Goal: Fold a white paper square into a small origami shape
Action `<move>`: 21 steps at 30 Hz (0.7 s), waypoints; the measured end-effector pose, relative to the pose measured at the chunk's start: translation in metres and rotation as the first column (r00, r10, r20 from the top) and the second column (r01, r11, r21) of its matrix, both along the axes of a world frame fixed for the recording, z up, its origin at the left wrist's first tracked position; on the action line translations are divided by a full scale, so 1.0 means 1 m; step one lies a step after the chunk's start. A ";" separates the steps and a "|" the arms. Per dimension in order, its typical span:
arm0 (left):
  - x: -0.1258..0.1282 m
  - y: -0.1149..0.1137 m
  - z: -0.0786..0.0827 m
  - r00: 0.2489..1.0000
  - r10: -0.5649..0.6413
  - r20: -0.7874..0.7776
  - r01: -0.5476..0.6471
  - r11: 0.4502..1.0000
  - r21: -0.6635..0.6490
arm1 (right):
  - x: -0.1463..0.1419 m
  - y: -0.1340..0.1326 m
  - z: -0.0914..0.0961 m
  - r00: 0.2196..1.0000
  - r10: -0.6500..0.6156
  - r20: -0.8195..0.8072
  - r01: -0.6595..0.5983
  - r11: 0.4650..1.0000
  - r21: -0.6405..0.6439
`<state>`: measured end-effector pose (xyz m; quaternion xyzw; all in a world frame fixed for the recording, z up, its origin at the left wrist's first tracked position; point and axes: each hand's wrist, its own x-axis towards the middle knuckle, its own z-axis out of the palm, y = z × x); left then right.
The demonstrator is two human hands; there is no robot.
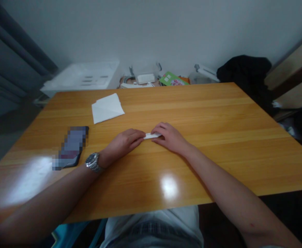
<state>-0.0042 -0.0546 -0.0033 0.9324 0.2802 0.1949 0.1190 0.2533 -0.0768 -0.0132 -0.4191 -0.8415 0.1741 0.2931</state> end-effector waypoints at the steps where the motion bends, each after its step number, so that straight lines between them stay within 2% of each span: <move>1: 0.000 0.000 0.000 1.000 0.007 0.001 -0.007 1.000 0.001 | 0.000 0.000 0.000 1.000 0.004 0.004 -0.004 1.000 0.010; 9: 0.000 -0.004 0.002 1.000 0.007 0.014 -0.007 1.000 -0.020 | -0.004 -0.002 0.003 1.000 -0.009 0.011 0.009 1.000 0.009; 21: 0.003 -0.005 0.003 0.984 0.108 0.144 -0.103 0.994 -0.040 | -0.008 -0.008 0.008 0.998 -0.017 -0.058 0.018 1.000 0.004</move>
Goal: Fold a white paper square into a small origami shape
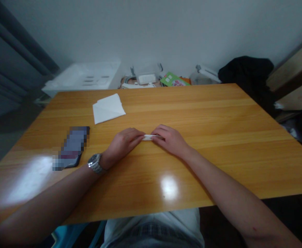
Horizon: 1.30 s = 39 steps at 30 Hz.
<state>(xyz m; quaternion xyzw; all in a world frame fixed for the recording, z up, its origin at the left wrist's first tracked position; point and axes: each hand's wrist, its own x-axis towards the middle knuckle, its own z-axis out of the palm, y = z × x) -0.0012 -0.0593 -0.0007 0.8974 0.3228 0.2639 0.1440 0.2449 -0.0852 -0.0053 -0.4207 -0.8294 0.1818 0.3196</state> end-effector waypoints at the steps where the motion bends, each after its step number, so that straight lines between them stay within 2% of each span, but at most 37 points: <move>1: 0.000 0.000 0.000 1.000 -0.001 0.014 0.001 1.000 -0.002 | 0.000 0.000 0.000 1.000 -0.002 -0.011 0.002 1.000 -0.005; 17: 0.005 -0.004 0.000 0.992 0.049 0.113 -0.032 0.988 -0.149 | -0.006 -0.002 -0.004 0.989 -0.069 -0.134 0.055 0.992 -0.109; 29: 0.010 -0.008 -0.004 0.979 0.101 0.179 -0.040 0.948 -0.316 | -0.011 -0.006 0.001 0.983 -0.075 -0.170 0.048 0.987 -0.156; 39: 0.013 -0.009 0.001 0.977 0.074 0.200 -0.017 0.962 -0.273 | -0.013 -0.008 0.002 0.979 -0.104 -0.175 0.066 0.975 -0.210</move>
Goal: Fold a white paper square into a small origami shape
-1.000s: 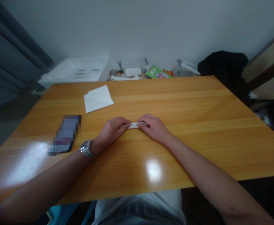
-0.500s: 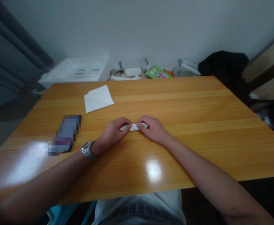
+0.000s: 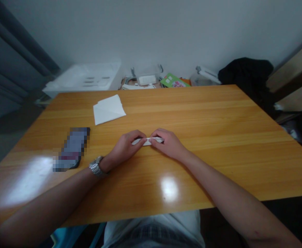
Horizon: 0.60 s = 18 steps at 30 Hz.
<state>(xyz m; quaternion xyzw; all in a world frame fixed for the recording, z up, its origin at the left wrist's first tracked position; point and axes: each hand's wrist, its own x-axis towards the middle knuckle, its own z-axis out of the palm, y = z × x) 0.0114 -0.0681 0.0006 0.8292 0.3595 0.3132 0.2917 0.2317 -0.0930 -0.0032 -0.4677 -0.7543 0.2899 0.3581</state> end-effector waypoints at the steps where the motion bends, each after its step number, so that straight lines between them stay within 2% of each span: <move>1: 0.000 0.000 0.000 1.000 0.004 0.006 -0.004 1.000 0.006 | 0.000 0.000 0.000 1.000 0.000 -0.004 0.000 1.000 -0.010; 12: 0.000 0.000 -0.005 1.000 0.010 0.019 -0.009 0.999 -0.044 | 0.000 -0.001 0.003 0.999 -0.022 0.028 0.022 1.000 0.003; 18: -0.001 0.000 -0.004 0.999 0.031 0.020 -0.028 0.993 -0.111 | -0.002 -0.001 0.004 0.999 -0.043 -0.025 0.042 0.997 -0.057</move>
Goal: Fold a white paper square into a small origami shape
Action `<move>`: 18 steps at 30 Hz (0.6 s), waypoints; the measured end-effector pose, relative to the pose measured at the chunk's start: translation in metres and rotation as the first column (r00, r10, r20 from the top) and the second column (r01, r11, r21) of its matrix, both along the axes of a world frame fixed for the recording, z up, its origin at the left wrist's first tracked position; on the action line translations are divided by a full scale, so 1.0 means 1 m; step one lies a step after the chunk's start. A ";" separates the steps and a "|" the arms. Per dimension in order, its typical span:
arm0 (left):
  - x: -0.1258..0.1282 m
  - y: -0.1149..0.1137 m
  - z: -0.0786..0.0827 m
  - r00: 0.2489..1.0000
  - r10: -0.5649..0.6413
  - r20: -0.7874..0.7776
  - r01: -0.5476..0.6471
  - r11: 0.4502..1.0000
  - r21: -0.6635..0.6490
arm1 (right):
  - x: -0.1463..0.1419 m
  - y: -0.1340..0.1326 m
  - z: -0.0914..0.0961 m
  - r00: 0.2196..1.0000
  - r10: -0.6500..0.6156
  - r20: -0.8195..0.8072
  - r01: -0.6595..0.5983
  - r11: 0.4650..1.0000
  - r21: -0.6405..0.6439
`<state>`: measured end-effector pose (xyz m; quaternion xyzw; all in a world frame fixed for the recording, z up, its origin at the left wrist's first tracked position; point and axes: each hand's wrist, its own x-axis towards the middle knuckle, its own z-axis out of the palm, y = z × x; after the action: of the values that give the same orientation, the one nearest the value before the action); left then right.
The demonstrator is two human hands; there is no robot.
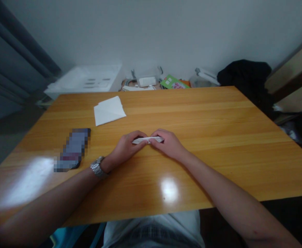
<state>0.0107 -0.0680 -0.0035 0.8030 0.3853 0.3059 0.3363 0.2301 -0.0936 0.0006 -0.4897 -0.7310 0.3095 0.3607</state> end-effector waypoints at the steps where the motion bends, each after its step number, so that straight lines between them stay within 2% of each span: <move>1: 0.000 0.000 0.000 1.000 0.009 0.005 -0.009 1.000 0.001 | 0.000 0.000 0.000 1.000 0.000 -0.009 0.000 1.000 -0.004; 13: 0.001 0.000 -0.002 0.999 0.021 0.036 -0.023 0.999 0.043 | 0.002 0.000 0.000 0.998 0.021 0.060 -0.024 0.998 0.066; 18: 0.000 0.001 -0.005 1.000 0.025 0.008 -0.026 0.999 0.046 | -0.002 -0.001 0.000 0.999 0.008 0.041 -0.011 0.997 0.075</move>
<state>0.0104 -0.0674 -0.0084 0.8044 0.3870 0.3222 0.3151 0.2285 -0.0945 0.0008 -0.4784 -0.7515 0.2737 0.3625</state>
